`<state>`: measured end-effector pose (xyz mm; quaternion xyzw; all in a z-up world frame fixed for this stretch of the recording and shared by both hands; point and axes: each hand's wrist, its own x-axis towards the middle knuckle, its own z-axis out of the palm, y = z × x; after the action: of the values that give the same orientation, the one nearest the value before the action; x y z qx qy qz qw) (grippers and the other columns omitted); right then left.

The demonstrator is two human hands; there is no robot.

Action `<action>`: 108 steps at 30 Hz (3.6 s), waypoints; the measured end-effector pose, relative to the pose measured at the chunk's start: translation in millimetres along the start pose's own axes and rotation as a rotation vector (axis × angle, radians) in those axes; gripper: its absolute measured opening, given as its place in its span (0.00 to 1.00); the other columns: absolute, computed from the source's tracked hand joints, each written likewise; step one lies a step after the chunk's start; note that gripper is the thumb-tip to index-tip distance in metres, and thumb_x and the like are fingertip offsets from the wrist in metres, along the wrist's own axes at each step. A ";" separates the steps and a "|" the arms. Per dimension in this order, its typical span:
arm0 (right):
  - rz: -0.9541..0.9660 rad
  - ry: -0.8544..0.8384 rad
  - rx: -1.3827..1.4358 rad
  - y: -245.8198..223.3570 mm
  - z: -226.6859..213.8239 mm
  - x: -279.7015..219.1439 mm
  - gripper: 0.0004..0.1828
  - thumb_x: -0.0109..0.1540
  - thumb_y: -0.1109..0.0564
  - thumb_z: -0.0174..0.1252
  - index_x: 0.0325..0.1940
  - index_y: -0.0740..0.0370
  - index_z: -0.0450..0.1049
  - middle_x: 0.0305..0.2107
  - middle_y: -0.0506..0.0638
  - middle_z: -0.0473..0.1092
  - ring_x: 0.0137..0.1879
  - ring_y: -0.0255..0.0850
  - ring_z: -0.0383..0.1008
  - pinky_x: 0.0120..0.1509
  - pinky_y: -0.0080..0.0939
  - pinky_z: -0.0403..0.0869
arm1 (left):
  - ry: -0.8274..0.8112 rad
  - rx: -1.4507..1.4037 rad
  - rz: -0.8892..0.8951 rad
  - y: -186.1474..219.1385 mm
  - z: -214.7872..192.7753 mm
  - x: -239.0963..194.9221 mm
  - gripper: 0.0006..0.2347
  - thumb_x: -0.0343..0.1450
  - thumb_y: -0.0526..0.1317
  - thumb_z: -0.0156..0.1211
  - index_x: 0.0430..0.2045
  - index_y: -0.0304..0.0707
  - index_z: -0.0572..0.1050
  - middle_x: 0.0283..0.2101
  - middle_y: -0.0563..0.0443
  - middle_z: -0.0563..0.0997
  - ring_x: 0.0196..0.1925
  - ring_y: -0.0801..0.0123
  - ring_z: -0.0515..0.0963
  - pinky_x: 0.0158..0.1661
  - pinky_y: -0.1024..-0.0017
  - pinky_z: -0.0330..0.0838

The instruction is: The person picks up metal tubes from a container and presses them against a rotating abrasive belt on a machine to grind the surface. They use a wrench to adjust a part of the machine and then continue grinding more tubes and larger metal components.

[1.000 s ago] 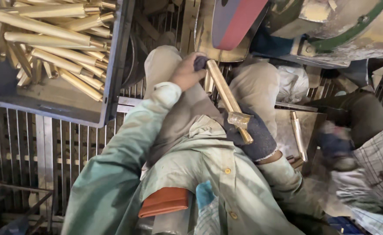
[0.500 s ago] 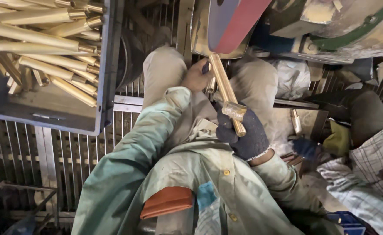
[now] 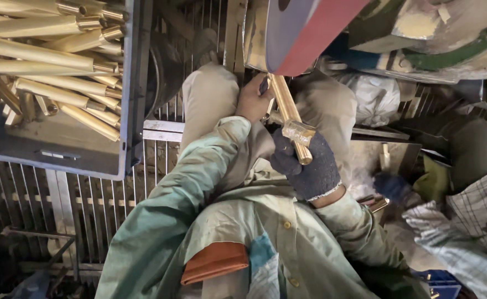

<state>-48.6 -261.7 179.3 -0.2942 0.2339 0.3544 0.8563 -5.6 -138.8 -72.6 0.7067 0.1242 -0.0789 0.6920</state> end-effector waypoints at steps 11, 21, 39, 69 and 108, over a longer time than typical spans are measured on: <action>-0.104 -0.017 -0.418 -10.2 -4.7 26.6 0.07 0.67 0.56 0.55 0.41 0.59 0.65 0.28 0.46 0.63 0.22 0.33 0.55 0.31 0.36 0.62 | 0.107 -0.111 0.022 -41.1 13.5 14.7 0.14 0.69 0.31 0.59 0.49 0.31 0.74 0.43 0.41 0.83 0.45 0.59 0.83 0.49 0.67 0.75; 0.074 0.100 0.052 -19.0 -9.7 53.3 0.08 0.70 0.53 0.51 0.39 0.57 0.66 0.25 0.46 0.64 0.20 0.32 0.56 0.32 0.37 0.61 | 0.150 -0.041 -0.146 -59.7 17.3 22.6 0.13 0.69 0.30 0.57 0.48 0.33 0.75 0.41 0.40 0.82 0.43 0.61 0.83 0.46 0.66 0.76; 0.067 0.129 -0.241 -7.8 20.8 -28.0 0.11 0.62 0.55 0.58 0.45 0.62 0.68 0.19 0.46 0.62 0.16 0.33 0.57 0.20 0.34 0.57 | -0.036 -0.059 0.086 -3.6 -6.7 -11.6 0.13 0.72 0.33 0.65 0.51 0.36 0.75 0.39 0.50 0.82 0.41 0.75 0.79 0.45 0.72 0.75; -0.192 0.035 -1.041 0.6 -14.1 -40.8 0.22 0.64 0.61 0.59 0.62 0.69 0.67 0.38 0.48 0.71 0.39 0.31 0.72 0.41 0.31 0.74 | -0.054 -0.920 -0.659 32.4 -18.3 5.7 0.13 0.77 0.47 0.46 0.33 0.38 0.74 0.24 0.52 0.76 0.18 0.72 0.72 0.14 0.73 0.59; 0.096 0.139 -0.231 -10.4 11.5 -2.9 0.15 0.65 0.51 0.53 0.54 0.59 0.71 0.18 0.45 0.63 0.15 0.31 0.56 0.17 0.33 0.54 | 0.085 -0.737 -0.199 0.3 8.7 7.4 0.12 0.80 0.36 0.45 0.42 0.28 0.78 0.40 0.46 0.82 0.41 0.68 0.78 0.46 0.70 0.72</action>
<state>-40.6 -261.4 192.8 -0.4031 0.2643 0.3982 0.7804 2.1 -147.0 -74.7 0.3976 0.2409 -0.0665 0.8829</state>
